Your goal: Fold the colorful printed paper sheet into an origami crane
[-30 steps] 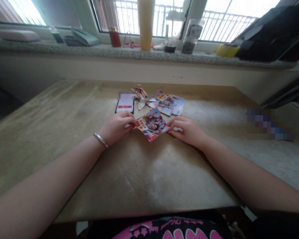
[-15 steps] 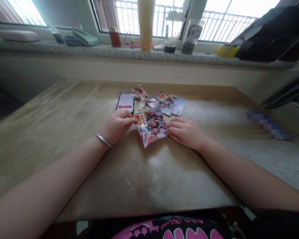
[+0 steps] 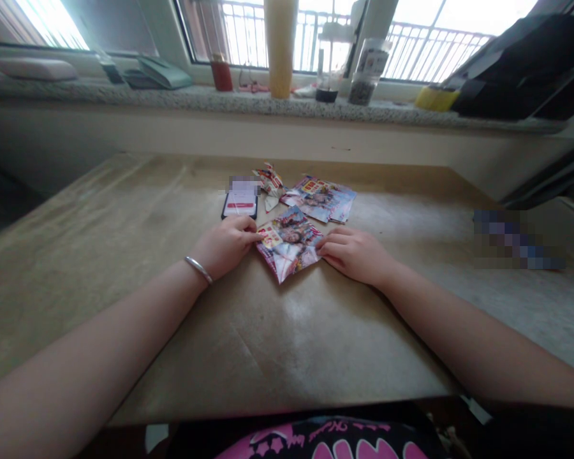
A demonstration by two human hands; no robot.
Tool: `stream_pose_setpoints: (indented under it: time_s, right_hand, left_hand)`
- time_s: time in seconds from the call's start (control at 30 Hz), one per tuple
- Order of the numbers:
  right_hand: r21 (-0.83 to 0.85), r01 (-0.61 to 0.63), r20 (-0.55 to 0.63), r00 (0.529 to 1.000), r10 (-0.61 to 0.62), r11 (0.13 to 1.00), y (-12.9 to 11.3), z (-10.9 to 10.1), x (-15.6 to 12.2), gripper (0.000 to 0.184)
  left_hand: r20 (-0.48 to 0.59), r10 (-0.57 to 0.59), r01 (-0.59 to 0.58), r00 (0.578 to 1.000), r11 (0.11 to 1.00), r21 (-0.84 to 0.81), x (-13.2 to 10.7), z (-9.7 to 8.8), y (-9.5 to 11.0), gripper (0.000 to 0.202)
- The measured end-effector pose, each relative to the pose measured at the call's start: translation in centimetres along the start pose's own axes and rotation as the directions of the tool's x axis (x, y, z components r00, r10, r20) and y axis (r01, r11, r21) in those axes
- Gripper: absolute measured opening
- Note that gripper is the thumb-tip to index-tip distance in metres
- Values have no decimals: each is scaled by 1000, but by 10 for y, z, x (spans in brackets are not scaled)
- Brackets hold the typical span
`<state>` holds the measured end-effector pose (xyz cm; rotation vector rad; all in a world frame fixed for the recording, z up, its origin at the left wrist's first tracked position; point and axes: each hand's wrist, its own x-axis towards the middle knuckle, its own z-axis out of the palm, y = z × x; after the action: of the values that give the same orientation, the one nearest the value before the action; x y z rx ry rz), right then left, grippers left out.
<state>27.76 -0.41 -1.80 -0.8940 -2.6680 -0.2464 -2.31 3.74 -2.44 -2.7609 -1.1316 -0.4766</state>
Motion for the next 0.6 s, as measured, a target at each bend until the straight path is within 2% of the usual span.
stream_pose_setpoints:
  time_s: [0.1,0.2,0.33,0.4,0.6]
  right_hand:
    - [-35,-55,2,998,55,998,0,-1,-1,20]
    - [-24,-56,8,998,56,998,0,0,0,17]
    - [35,11,6,1000,-12,999,-2,2,1,20]
    - [56,38,10,999,-38,998,-4,4,2,23]
    - [93,81,-15,997,-80,992,-8,7,5,24]
  left_hand:
    - [-6,11,-11,1000,998,60,-1,-5,9,30]
    - [9,38,-38,999,995,92,-2,-12,19,31]
    - [80,180,-179,980,984,-25,-2,-15,24,36]
    - [101,221,-213,970,973,-84,-2,-15,25,35]
    - [76,348,-329,934,925,-191,0,-18,25,34]
